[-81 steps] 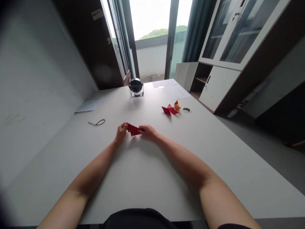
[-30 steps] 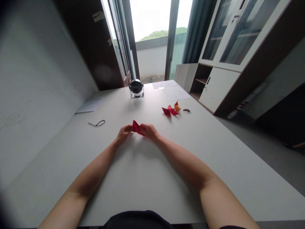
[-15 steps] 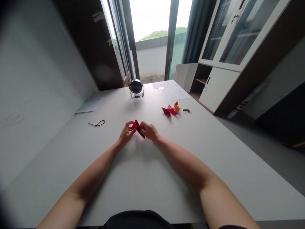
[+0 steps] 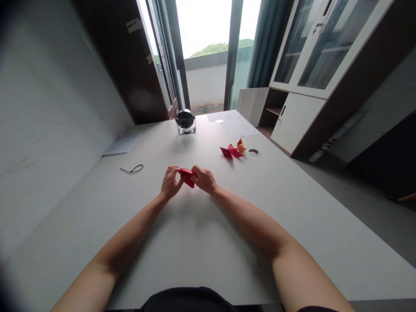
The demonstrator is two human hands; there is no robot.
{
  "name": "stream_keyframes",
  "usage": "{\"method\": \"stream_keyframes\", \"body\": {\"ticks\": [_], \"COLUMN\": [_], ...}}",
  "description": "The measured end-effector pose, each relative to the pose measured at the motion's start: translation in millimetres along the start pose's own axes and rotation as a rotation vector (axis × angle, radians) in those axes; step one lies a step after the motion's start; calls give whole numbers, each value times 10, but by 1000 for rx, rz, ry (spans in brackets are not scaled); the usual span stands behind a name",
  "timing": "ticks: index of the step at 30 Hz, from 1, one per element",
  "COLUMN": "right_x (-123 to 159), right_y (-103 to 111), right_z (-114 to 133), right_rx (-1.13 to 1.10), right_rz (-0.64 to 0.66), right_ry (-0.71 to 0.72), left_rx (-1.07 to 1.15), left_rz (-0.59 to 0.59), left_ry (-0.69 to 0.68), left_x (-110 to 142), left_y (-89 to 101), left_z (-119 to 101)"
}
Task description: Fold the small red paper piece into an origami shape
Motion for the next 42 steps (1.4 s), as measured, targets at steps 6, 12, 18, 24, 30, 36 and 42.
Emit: {"method": "stream_keyframes", "body": {"ticks": [6, 12, 18, 24, 30, 36, 42], "right_x": [-28, -57, -51, -58, -78, -56, -4], "right_y": [-32, -93, -94, -113, -164, -177, -107], "right_z": [-44, -99, -114, -142, -187, -114, 25], "right_rx": [-281, -589, -679, -540, -560, -479, -345], "right_rz": [17, 136, 180, 85, 122, 163, 137], "right_ry": [-87, -138, -168, -179, -167, -117, 6], "left_rx": [425, 798, 831, 738, 701, 641, 667], "left_rz": [81, 32, 42, 90, 121, 1, 122], "left_ry": [217, 327, 357, 257, 238, 308, 376], "left_x": [36, 29, 23, 13, 22, 47, 61], "left_y": [-136, -198, -139, -107, -132, -170, -205], "left_z": [201, 324, 325, 250, 275, 317, 334]}}
Point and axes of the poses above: each hand's wrist, its own x-axis away from the middle knuckle, its own y-axis out of the back of the hand, z = x × y, the point moved 2 cm from there along -x, towards the middle knuckle, and after that the axes turned 6 degrees about -y, right-handed, at the moved point
